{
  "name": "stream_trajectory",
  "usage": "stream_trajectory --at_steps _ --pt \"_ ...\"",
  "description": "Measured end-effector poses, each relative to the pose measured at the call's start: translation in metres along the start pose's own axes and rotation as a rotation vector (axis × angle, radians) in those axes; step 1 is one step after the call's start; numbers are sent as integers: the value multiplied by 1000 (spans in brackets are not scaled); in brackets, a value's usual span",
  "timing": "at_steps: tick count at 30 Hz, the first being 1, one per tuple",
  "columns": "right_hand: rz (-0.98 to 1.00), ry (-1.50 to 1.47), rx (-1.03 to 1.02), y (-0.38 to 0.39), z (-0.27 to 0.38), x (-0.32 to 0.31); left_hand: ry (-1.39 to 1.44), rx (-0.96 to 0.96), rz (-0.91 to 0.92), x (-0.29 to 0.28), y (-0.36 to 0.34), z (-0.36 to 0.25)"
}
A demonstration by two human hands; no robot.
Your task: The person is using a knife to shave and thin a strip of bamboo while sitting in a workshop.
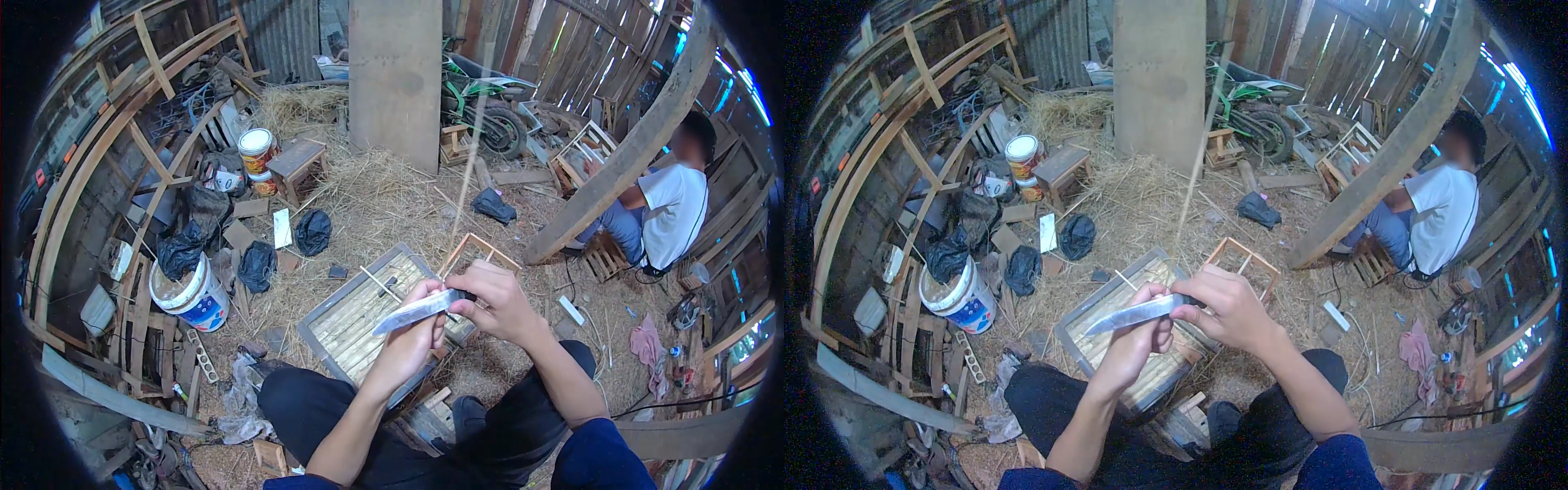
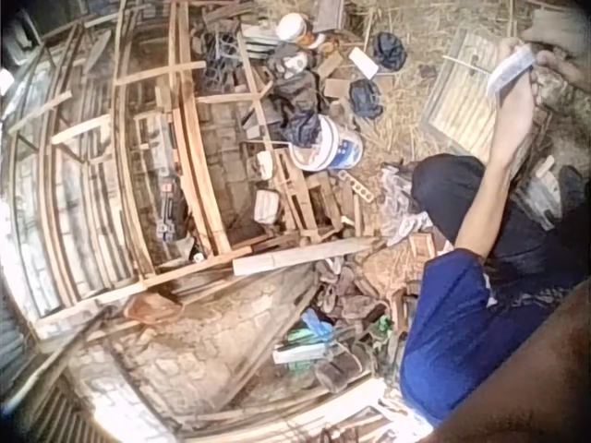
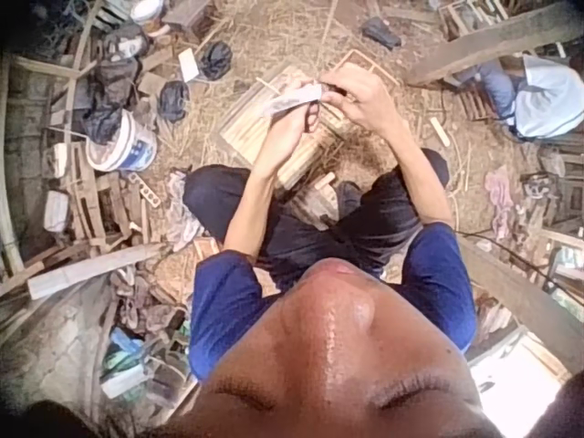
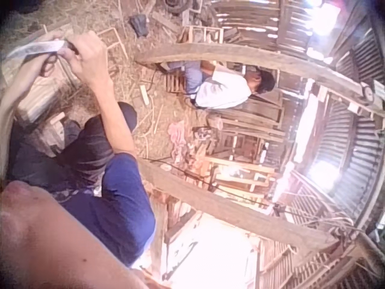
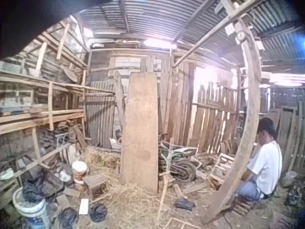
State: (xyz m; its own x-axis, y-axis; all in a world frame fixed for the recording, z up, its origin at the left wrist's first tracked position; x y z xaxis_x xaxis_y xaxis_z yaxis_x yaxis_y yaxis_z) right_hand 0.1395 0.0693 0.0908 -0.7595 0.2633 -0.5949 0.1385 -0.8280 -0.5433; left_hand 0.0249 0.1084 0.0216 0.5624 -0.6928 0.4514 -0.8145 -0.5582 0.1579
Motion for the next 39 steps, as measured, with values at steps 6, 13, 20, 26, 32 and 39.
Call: stream_trajectory --at_steps 6,13,20,26,32,39 --pt "39 11 6 0 -2 4 -458 117 -64 5 10 -11" --pt "83 65 -29 -3 -3 9 -691 430 -174 1 21 -27" --pt "30 203 8 -5 -17 -5 -712 347 -169 -3 25 -19" --pt "-405 221 431 11 -77 -87 -351 212 34 19 26 8" --pt "-449 226 399 14 -72 -76 -330 161 -15 -3 19 3" --pt "-449 205 395 10 -62 -70 -370 87 -110 -11 15 1"
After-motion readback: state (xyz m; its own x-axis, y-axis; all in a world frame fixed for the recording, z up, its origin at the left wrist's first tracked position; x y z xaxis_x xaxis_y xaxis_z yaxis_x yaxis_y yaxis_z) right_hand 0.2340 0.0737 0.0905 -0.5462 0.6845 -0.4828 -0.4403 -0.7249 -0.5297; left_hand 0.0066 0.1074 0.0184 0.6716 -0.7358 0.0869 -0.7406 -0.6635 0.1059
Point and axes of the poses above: each hand's wrist, its own y-axis away from the middle knuckle, its own x-axis out of the palm, z = x × y, the point moved 7 cm from there along -y, towards the middle knuckle, and after that the axes turned 10 degrees about -y, right-handed, at the moved point
